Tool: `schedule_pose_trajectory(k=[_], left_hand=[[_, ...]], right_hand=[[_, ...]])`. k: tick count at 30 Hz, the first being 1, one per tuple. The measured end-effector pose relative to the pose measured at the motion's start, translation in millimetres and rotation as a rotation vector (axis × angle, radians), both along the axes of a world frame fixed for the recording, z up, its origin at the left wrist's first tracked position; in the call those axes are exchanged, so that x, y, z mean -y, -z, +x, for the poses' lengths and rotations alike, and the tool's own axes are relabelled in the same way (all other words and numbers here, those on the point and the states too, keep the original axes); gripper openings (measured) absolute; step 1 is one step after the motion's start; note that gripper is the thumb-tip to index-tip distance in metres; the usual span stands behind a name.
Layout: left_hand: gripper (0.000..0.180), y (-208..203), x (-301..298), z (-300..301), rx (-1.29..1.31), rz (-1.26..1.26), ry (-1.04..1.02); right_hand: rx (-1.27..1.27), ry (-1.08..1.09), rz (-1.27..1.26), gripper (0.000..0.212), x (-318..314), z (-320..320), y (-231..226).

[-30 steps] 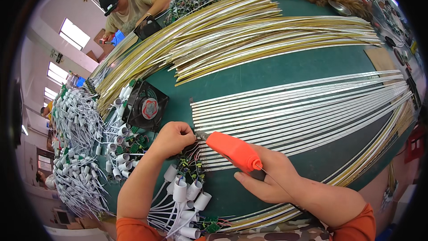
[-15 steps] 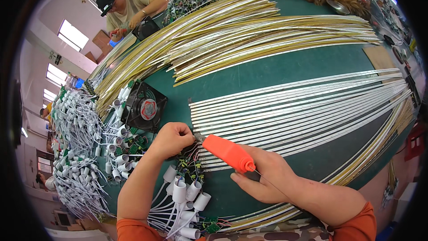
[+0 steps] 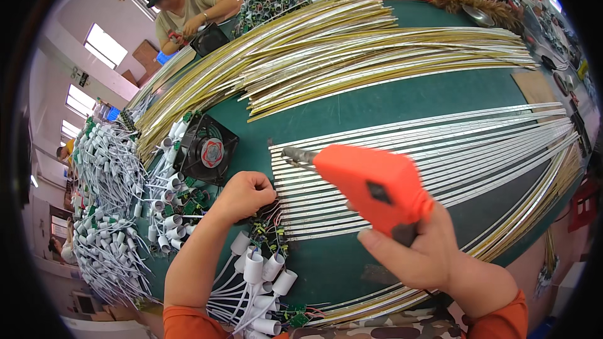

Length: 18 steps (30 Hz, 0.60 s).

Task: The person solders wire leads from lamp socket assemblies to LED light strips using a soldering gun.

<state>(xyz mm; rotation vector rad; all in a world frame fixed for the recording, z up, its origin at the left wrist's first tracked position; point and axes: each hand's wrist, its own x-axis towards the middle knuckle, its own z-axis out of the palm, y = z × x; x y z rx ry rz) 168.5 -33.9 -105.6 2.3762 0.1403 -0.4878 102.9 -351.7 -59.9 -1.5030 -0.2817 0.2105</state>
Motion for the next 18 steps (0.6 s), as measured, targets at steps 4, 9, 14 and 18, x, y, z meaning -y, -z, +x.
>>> schedule_pose_trajectory(k=[4, 9, 14, 18], left_hand=[[0.014, -3, -1, 0, -0.066, 0.014, -0.031], [0.015, -2, 1, 2, -0.03, 0.012, -0.001], [0.016, 2, -2, 2, -0.007, 0.025, 0.018], [0.015, -3, 2, 3, -0.041, 0.029, -0.011]], right_hand=[[-0.109, 0.019, 0.201, 0.046, -1, 1, -23], [-0.047, 0.06, 0.109, 0.053, 3, -4, -6], [-0.002, -0.114, -0.012, 0.056, 12, -8, 4], [-0.057, -0.015, 0.084, 0.032, 2, -7, 11]])
